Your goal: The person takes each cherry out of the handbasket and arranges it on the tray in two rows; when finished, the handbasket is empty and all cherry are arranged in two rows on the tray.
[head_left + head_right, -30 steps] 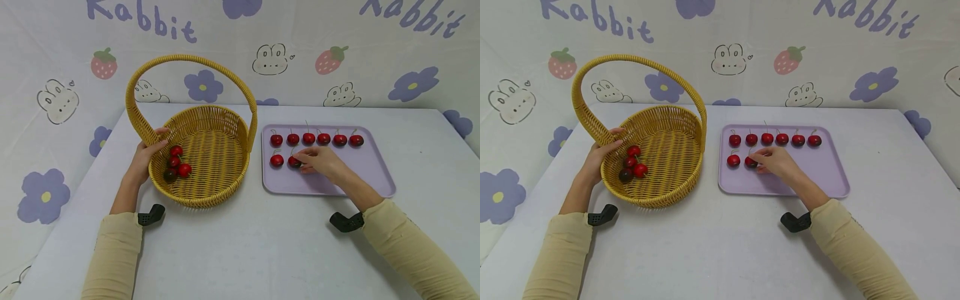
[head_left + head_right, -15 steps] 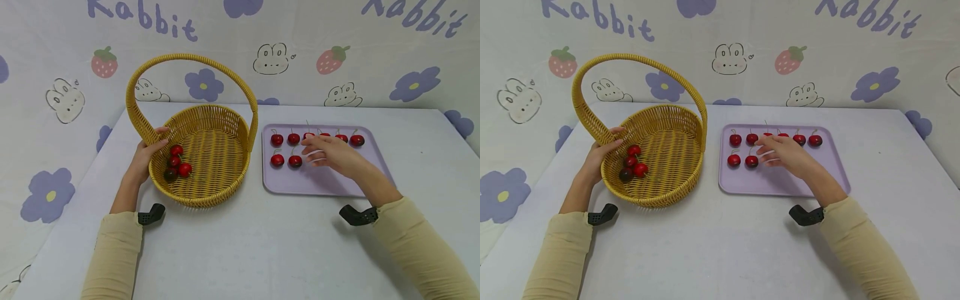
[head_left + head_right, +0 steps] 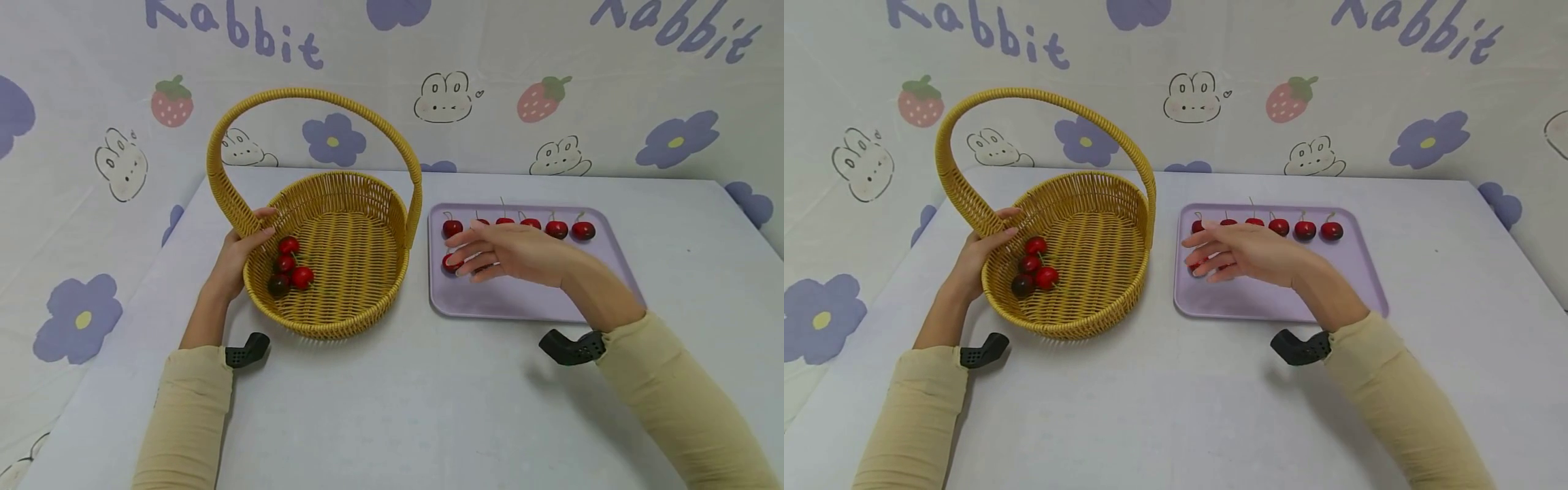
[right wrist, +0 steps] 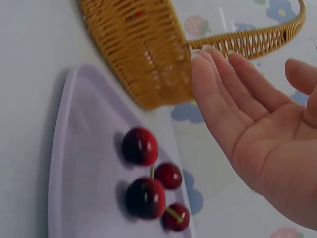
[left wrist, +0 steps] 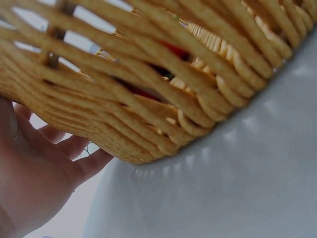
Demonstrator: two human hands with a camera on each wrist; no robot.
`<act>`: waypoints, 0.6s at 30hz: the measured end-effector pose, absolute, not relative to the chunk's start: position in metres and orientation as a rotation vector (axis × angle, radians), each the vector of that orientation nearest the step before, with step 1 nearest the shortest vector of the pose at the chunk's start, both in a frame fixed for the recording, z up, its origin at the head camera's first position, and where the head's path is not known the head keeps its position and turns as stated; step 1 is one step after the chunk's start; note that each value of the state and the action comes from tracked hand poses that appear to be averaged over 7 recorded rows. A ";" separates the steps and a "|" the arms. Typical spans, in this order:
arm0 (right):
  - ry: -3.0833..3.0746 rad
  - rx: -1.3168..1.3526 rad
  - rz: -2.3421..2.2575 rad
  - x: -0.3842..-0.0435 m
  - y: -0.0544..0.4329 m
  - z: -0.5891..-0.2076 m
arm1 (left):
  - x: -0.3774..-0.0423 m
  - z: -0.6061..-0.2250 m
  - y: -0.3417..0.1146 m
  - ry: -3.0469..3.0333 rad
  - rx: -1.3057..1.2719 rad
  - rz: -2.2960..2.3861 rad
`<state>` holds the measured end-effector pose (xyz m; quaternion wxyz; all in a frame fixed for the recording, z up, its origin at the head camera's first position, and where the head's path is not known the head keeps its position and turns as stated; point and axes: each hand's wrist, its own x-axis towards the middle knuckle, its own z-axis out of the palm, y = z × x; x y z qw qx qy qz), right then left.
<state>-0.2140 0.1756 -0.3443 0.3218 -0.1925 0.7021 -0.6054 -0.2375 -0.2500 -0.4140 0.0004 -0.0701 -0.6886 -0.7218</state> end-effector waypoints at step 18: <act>1.738 -0.613 -1.508 -0.220 0.080 -0.335 | -0.239 -0.414 -0.251 -2.184 -0.224 -2.247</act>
